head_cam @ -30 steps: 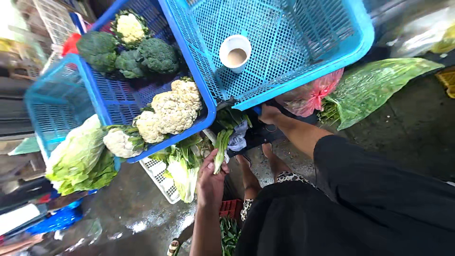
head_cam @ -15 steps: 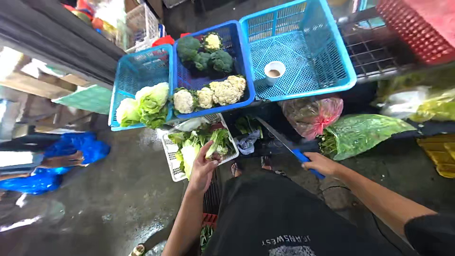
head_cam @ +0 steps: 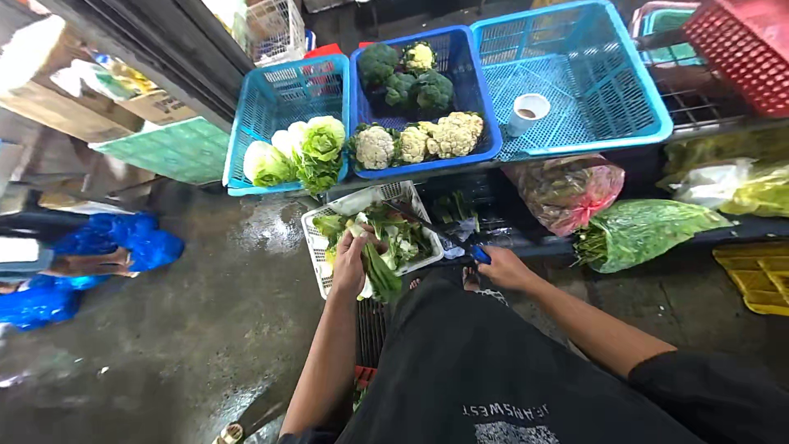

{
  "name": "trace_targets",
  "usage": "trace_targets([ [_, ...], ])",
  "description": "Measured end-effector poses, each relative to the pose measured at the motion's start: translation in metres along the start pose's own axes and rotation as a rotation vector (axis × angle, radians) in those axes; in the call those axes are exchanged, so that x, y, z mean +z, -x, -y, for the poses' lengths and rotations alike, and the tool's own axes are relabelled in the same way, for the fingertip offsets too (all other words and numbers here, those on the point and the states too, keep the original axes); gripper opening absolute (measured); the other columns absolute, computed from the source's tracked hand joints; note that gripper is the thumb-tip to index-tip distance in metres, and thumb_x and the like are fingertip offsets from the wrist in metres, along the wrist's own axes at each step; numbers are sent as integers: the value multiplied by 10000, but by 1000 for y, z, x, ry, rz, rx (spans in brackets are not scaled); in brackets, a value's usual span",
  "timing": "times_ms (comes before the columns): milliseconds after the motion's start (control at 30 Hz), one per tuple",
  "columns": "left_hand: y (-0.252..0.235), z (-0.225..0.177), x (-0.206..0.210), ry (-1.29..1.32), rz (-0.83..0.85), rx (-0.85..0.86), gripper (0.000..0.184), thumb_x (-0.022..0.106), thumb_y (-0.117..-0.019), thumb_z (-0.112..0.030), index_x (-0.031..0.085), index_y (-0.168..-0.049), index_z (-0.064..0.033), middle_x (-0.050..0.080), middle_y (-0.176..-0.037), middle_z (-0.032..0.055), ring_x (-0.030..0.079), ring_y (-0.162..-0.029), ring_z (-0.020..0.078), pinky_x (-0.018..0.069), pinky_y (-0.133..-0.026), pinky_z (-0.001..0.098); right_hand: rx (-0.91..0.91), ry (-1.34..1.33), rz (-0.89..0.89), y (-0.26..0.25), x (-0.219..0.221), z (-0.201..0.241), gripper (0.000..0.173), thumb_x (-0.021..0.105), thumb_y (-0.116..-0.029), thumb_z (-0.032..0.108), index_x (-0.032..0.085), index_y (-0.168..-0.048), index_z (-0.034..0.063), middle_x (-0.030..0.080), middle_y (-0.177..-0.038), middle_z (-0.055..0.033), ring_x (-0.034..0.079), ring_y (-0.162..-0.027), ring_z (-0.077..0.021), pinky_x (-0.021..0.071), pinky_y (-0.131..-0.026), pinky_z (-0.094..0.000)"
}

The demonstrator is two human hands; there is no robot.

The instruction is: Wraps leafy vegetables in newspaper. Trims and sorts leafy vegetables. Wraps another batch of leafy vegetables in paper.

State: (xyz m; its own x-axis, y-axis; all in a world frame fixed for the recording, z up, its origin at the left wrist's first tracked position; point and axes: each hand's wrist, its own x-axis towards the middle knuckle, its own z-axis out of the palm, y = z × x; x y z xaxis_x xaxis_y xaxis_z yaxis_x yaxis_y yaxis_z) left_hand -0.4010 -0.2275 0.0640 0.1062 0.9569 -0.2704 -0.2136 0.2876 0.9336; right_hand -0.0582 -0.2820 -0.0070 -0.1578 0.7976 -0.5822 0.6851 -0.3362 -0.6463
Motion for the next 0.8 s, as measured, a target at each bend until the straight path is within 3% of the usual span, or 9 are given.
trace_targets([
  [67,-5,10,-8,-315,24,-186,243,500,-1067,-153,563,-1224,21,648,-829,90,655,-656,178,607,-656,356,-33,-37,2,-10,14,28,546,544,-985,531,681,-1131,23,688,-954,-177,671,-919,-339,518,-867,-601],
  [100,-8,15,-13,-535,52,-266,246,562,-1051,-198,596,-1193,0,633,-824,68,619,-632,151,575,-623,328,-45,-46,13,-15,21,41,650,474,-994,635,693,-1095,32,683,-923,-162,668,-897,-324,521,-861,-587],
  [167,-13,22,-15,-930,92,-361,320,660,-986,-329,677,-1108,-32,665,-871,104,642,-761,230,550,-738,468,-51,-51,61,-24,34,61,694,385,-1035,649,694,-1040,28,657,-900,-164,648,-879,-326,508,-852,-588],
  [233,-17,29,-13,-1117,128,-404,383,641,-985,-403,685,-1040,-27,666,-887,153,659,-851,311,527,-800,572,-47,-28,100,-30,47,75,687,357,-1055,630,683,-988,29,640,-877,-164,639,-870,-334,504,-830,-592],
  [333,-23,36,-9,-1193,137,-483,440,601,-995,-451,687,-1079,-28,689,-956,179,681,-933,339,535,-842,596,-55,8,108,-36,64,85,718,346,-1034,679,673,-942,47,636,-838,-144,646,-840,-320,513,-798,-583],
  [633,-31,39,0,-1266,176,-541,435,566,-1018,-437,688,-1147,-40,704,-1036,190,688,-1010,348,535,-882,590,6,42,130,-43,75,75,762,311,-1011,731,655,-921,57,624,-831,-142,640,-849,-329,505,-789,-585],
  [800,-32,40,6,-1286,168,-555,415,571,-1016,-416,687,-1184,-55,712,-1054,185,693,-1021,346,539,-893,595,8,32,148,-44,71,70,763,331,-1009,730,681,-968,52,652,-872,-159,655,-886,-342,510,-823,-604],
])
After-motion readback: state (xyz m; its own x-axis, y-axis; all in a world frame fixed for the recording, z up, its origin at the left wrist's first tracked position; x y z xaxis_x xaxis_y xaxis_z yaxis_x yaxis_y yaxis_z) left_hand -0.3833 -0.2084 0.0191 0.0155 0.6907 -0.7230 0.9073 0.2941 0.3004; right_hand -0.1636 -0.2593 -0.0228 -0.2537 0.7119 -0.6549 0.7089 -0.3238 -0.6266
